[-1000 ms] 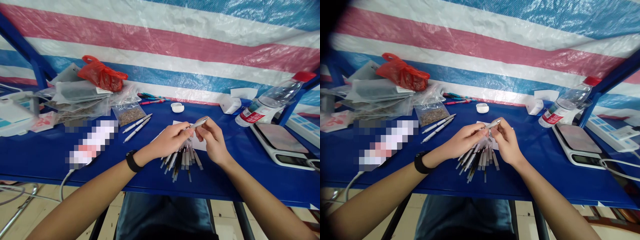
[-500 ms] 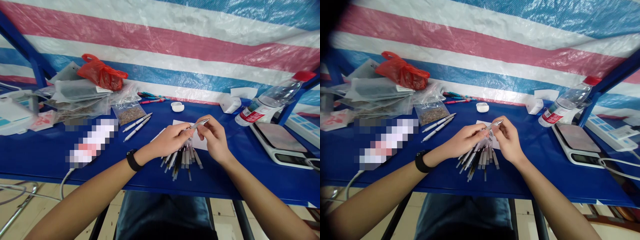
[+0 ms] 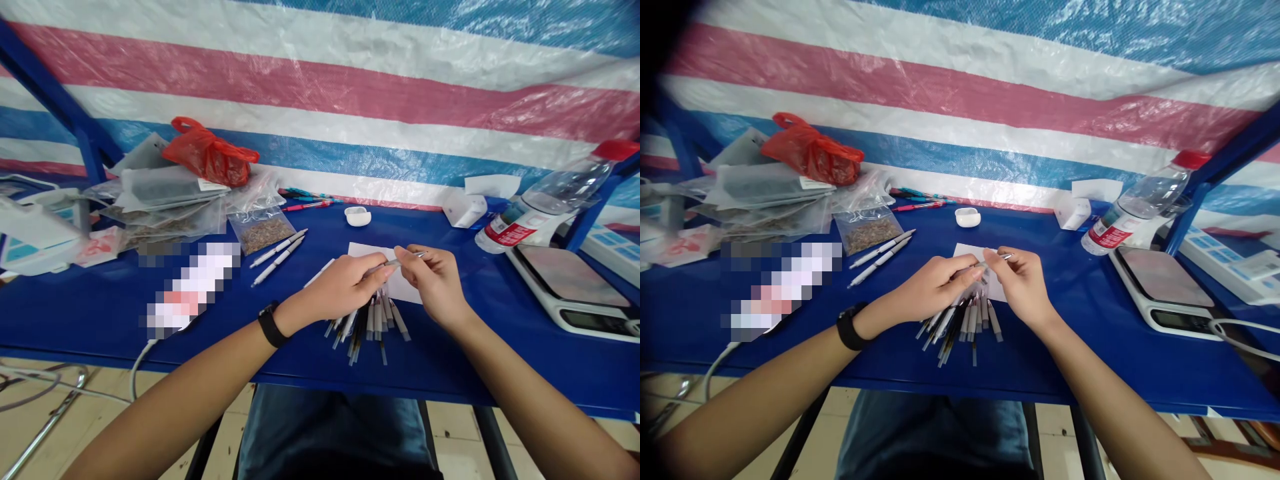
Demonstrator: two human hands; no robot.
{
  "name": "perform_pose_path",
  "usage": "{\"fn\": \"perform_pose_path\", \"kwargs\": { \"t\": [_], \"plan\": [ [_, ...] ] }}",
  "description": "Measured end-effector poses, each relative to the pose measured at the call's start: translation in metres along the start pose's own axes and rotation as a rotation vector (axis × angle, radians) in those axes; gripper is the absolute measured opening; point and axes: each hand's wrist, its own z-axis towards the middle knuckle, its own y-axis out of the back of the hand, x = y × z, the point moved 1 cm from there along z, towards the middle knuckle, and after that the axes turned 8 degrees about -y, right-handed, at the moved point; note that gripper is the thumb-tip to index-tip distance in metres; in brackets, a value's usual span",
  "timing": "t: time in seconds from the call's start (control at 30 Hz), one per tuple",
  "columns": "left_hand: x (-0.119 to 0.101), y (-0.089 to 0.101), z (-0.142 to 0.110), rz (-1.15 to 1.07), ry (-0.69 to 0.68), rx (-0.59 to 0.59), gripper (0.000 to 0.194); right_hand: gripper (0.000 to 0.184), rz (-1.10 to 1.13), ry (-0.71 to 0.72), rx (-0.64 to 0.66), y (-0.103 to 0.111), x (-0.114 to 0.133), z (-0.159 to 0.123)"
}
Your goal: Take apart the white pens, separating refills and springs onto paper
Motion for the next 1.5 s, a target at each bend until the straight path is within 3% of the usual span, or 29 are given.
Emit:
{"fn": "perform_pose_path", "kwargs": {
  "t": [1.5],
  "plan": [
    [-0.0024,0.0013,0.0004,0.049,0.017,-0.046,0.029,0.063,-0.017,0.001,0.004,-0.0016,0.0022,-0.0001]
  ]
}}
